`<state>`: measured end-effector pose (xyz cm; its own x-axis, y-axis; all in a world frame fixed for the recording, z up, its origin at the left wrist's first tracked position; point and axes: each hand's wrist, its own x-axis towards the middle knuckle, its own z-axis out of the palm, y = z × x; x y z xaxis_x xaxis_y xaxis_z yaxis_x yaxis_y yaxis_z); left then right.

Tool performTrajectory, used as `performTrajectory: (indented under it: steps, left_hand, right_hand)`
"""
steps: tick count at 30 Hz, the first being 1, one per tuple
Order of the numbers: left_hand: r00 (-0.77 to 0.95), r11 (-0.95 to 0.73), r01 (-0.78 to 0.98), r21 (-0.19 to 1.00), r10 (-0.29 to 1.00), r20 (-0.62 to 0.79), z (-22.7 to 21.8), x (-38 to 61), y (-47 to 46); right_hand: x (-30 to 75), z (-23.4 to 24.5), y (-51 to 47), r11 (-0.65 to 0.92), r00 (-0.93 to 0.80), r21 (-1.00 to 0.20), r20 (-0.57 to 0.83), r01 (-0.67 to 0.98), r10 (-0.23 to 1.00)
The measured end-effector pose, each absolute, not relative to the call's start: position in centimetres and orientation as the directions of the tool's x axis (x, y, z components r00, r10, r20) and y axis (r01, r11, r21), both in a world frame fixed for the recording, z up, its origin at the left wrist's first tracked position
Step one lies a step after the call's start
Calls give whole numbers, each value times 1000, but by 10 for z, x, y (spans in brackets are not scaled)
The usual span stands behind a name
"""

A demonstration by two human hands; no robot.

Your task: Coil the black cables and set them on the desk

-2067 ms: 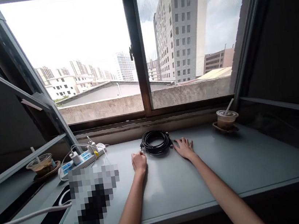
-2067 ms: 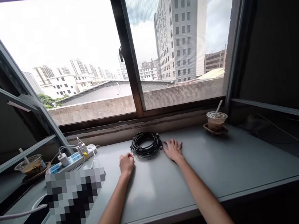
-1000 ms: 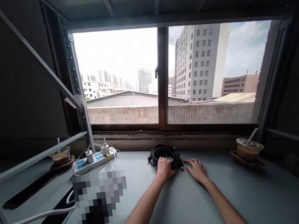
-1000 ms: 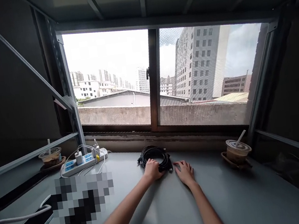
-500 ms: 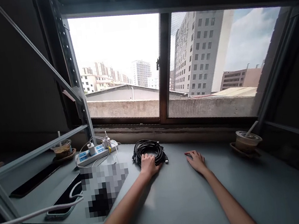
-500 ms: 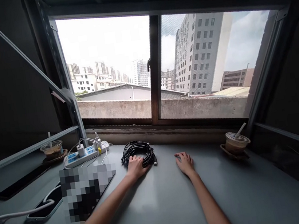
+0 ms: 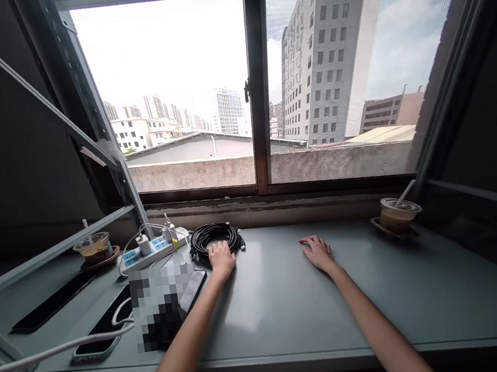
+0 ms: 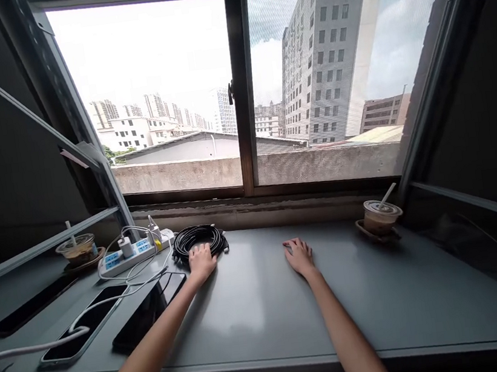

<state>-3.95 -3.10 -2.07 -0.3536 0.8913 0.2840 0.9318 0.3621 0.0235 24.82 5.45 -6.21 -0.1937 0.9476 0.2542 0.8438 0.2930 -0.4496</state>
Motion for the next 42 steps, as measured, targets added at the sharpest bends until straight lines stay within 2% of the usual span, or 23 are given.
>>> performTrajectory:
  steps: [8, 13, 18, 25, 32, 37, 42]
  left_hand:
    - [-398, 393, 916, 74, 878, 266, -18, -46, -26]
    - [-413, 382, 909, 164, 875, 253, -13, -55, -26]
    - [-441, 370, 891, 262, 845, 303, -4, -65, -33]
    - [-624, 435, 767, 471, 676, 391, 15, -67, -26]
    - [-685, 302, 713, 633, 488, 540, 38, -58, -27]
    - [-712, 242, 695, 678, 363, 601, 62, -56, -29]
    - [-654, 193, 749, 634, 364, 663, 80, -38, -36]
  right_hand:
    - [249, -58, 52, 287, -198, -439, 236, 852, 951]
    - [248, -52, 47, 294, -216, -411, 225, 863, 950]
    - [246, -50, 45, 286, -211, -422, 217, 860, 953]
    - [244, -54, 47, 281, -200, -439, 223, 853, 954]
    - [244, -58, 51, 293, -209, -408, 239, 865, 948]
    - [245, -61, 53, 291, -214, -388, 230, 874, 949]
    - [244, -60, 53, 281, -207, -382, 223, 880, 952]
